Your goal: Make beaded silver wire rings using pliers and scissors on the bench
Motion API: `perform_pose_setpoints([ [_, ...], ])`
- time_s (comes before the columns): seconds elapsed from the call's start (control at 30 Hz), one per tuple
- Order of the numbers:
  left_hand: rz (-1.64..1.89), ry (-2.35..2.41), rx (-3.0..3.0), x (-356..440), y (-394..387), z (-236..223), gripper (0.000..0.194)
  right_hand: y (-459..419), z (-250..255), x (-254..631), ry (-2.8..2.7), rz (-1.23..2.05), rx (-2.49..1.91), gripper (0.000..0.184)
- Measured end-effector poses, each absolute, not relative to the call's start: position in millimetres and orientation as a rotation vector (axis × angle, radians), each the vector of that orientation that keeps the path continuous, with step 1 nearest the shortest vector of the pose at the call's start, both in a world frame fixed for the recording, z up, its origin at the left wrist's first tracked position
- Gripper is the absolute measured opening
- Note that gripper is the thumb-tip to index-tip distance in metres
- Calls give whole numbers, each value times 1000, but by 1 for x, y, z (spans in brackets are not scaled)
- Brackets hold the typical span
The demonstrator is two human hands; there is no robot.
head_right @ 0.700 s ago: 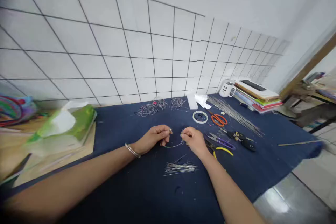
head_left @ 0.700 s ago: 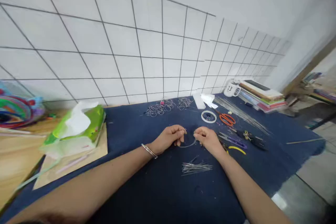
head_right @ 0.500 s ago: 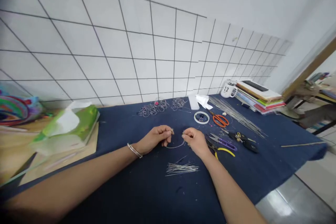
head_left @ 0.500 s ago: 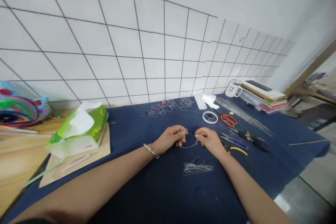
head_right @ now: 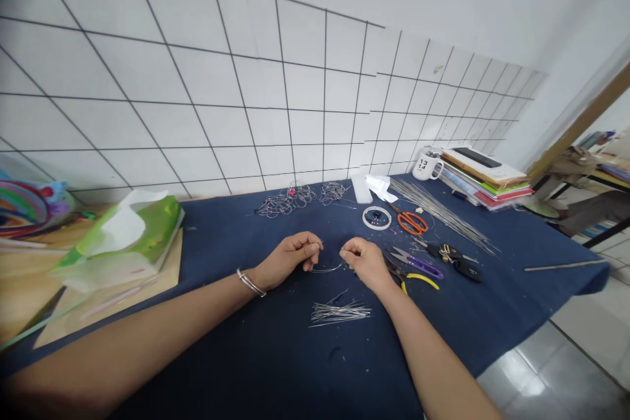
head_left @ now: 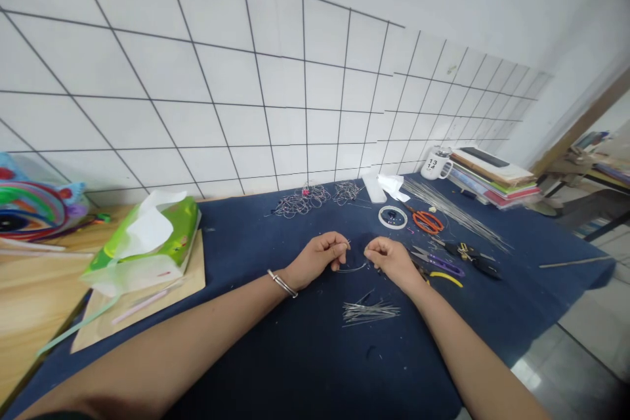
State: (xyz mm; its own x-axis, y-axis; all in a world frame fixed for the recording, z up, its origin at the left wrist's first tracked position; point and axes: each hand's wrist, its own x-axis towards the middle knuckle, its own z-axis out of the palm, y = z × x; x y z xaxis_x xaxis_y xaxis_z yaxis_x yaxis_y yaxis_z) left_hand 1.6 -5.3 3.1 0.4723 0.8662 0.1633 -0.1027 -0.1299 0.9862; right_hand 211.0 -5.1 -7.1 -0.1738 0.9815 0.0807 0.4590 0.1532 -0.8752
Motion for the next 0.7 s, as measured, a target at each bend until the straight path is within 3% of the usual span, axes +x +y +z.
perform_pose_setpoints([
  [0.7,875,671,1483,1,-2,3,29,-4,-6,214,-1601,945,-1380,15],
])
